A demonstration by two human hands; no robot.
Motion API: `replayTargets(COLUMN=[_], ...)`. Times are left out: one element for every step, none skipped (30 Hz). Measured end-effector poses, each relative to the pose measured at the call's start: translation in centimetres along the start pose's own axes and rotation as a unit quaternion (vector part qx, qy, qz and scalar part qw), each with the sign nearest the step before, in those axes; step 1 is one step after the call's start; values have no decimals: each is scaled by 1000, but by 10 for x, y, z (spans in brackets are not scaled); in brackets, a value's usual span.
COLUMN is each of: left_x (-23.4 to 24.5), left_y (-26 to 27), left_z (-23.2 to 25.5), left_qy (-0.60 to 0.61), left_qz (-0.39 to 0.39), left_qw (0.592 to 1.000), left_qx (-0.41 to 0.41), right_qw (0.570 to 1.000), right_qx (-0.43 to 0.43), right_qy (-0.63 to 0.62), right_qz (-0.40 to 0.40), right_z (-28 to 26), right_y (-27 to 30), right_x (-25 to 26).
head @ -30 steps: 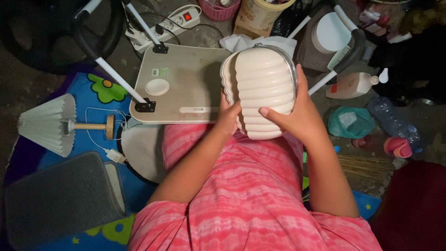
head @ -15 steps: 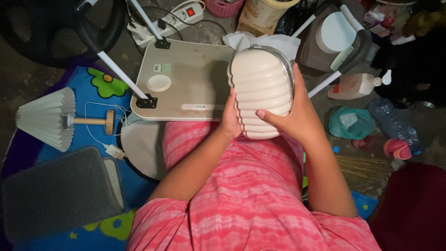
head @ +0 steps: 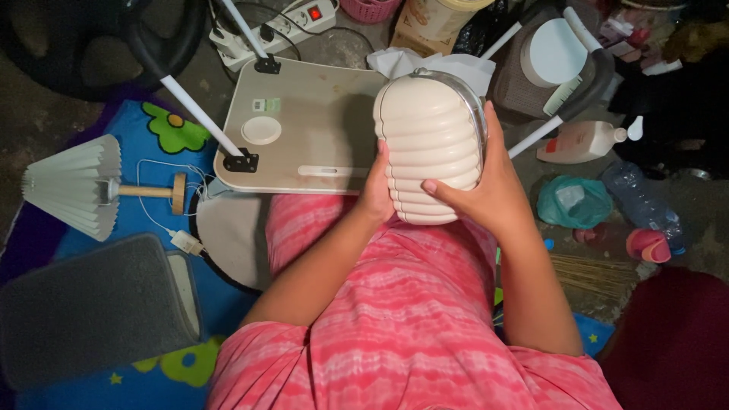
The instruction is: The person is seen cleaning a folding desk and then putting items back in a basket.
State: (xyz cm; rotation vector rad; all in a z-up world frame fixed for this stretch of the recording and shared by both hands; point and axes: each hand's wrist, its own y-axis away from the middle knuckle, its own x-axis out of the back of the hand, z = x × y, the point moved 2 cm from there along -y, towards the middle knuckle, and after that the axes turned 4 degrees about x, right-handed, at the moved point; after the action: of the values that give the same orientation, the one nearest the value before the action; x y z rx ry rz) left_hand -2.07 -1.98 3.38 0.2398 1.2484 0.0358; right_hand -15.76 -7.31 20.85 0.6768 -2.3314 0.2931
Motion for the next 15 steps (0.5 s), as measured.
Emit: replayTargets(left_x=[0,1,0,0,0,0,2,4,5,6,7,6,19,33,46], left_y=[0,0,0,0,0,1,2,3,5,6,8,11,9,5,1], left_z=[0,0,0,-1,-1,-1,-2,-2,-3,-1,2,4,5,6,8], left_qy=[0,2,4,4,14,24,24,54,84,83,-34,-149,-148,-170,-192], left_qz=[1,-4,-8,-8,1,10,10,-9,-27,-27,-22,-15,-15,-9,-4], left_qw=[1000,1000,1000,1000,1000,1000,1000,998,996,996,996,982,982,981,979], left_qx=[0,-4,-9,-9,-7,-6,-6,-17,-28,-28,-74,-119,-118,-92,-66], right_qw=[1000,1000,1000,1000,1000,1000,1000,999,999,999,998,997,997,994,988], right_qx=[0,1,2,2,9,17,17,28,39,39,26,11,10,6,2], right_qy=[0,8,15,16,20,24,24,28,31,31,46,61,62,107,151], right_qz=[-1,1,2,2,2,1,1,5,10,11,26,41,41,29,17], right_z=[2,4,5,7,9,11,10,9,8,-1,-9,-16,-20,-23,-27], right_y=[0,0,0,0,-1,-2,-1,0,0,2,3,6,9,12,14], right_x=[-1,-2,-3,-4,-5,-6,-7,-8,-9,-10,-11,-11,-12,-13,-15])
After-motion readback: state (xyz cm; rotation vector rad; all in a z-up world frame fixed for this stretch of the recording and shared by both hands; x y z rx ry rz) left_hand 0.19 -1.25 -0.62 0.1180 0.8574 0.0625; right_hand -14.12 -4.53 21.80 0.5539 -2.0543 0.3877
